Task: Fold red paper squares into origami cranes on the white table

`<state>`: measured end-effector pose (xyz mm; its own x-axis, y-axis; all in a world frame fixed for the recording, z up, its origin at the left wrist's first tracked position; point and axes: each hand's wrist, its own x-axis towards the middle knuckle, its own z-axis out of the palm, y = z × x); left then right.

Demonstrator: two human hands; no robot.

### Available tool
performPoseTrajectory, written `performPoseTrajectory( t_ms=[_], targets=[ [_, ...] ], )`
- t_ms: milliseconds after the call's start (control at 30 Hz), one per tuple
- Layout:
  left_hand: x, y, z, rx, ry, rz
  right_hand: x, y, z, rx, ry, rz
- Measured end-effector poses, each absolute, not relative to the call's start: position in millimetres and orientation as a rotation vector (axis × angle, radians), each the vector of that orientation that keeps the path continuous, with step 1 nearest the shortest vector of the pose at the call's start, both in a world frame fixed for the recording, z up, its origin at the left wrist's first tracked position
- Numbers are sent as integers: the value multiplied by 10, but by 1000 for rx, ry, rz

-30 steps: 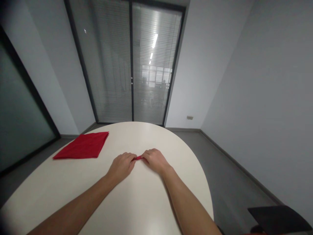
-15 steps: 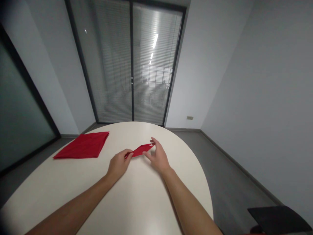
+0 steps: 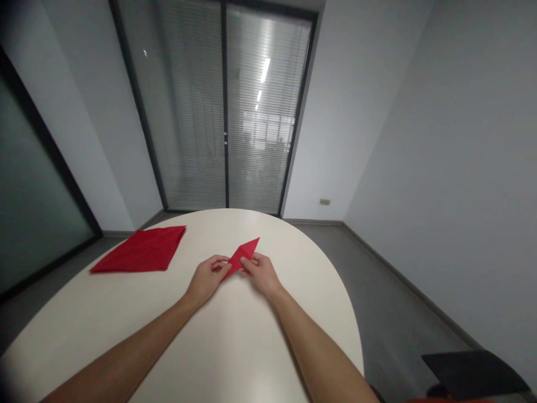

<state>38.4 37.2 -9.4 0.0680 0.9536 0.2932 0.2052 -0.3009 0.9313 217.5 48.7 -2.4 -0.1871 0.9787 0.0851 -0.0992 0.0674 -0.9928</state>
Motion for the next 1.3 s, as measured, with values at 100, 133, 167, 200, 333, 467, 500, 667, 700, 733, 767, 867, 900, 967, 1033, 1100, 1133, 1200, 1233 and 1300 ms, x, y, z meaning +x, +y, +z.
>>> performPoseTrajectory(
  t_ms=[100,133,167,200,333,467,500,667,700,733,767,867,900,967,1033,1100,1133,1200,1233,1300],
  targets=[
    [384,383,-111,1623,1198,1266,2225,516,-46,-1054,-1301,1350],
    [384,387,-122,1627,1205,1260,2238,521,-54,-1071,-1308,1355],
    [384,390,-135,1635,1213,1248,2251,523,-62,-1088,-1318,1359],
    [384,389,-147,1648,1223,1228,2262,524,-71,-1105,-1327,1360],
    [386,351,-157,1773,1274,1125,2300,525,-115,-1202,-1386,1288],
    [399,290,-106,2067,1337,995,2330,510,-124,-1342,-1594,1014],
    [403,278,-92,2144,1352,975,2336,502,-115,-1375,-1649,928],
    [415,247,-58,2332,1400,898,2349,452,-41,-1520,-1825,626],
    [415,246,-59,2356,1389,883,2350,443,-27,-1540,-1852,590],
    [414,245,-62,2383,1373,877,2350,434,-12,-1562,-1881,555],
    [413,246,-66,2410,1351,880,2349,425,3,-1588,-1913,520],
    [412,250,-78,2465,1280,911,2346,395,59,-1651,-2004,375],
    [412,250,-81,2470,1265,916,2345,384,80,-1644,-2032,312],
    [413,250,-81,2480,1248,905,2345,364,114,-1551,-2104,203],
    [414,243,-71,2501,1255,884,2349,353,119,-1385,-2220,142],
    [415,229,-50,2535,1279,855,2357,358,84,-1222,-2354,112],
    [415,220,-37,2552,1297,838,2363,366,54,-1173,-2405,102],
    [418,200,-13,2587,1321,809,2381,390,-16,-1158,-2457,91],
    [421,191,-5,2605,1325,798,2393,403,-48,-1183,-2462,96],
    [427,181,0,2628,1330,784,2417,424,-88,-1247,-2453,119]
  ],
)
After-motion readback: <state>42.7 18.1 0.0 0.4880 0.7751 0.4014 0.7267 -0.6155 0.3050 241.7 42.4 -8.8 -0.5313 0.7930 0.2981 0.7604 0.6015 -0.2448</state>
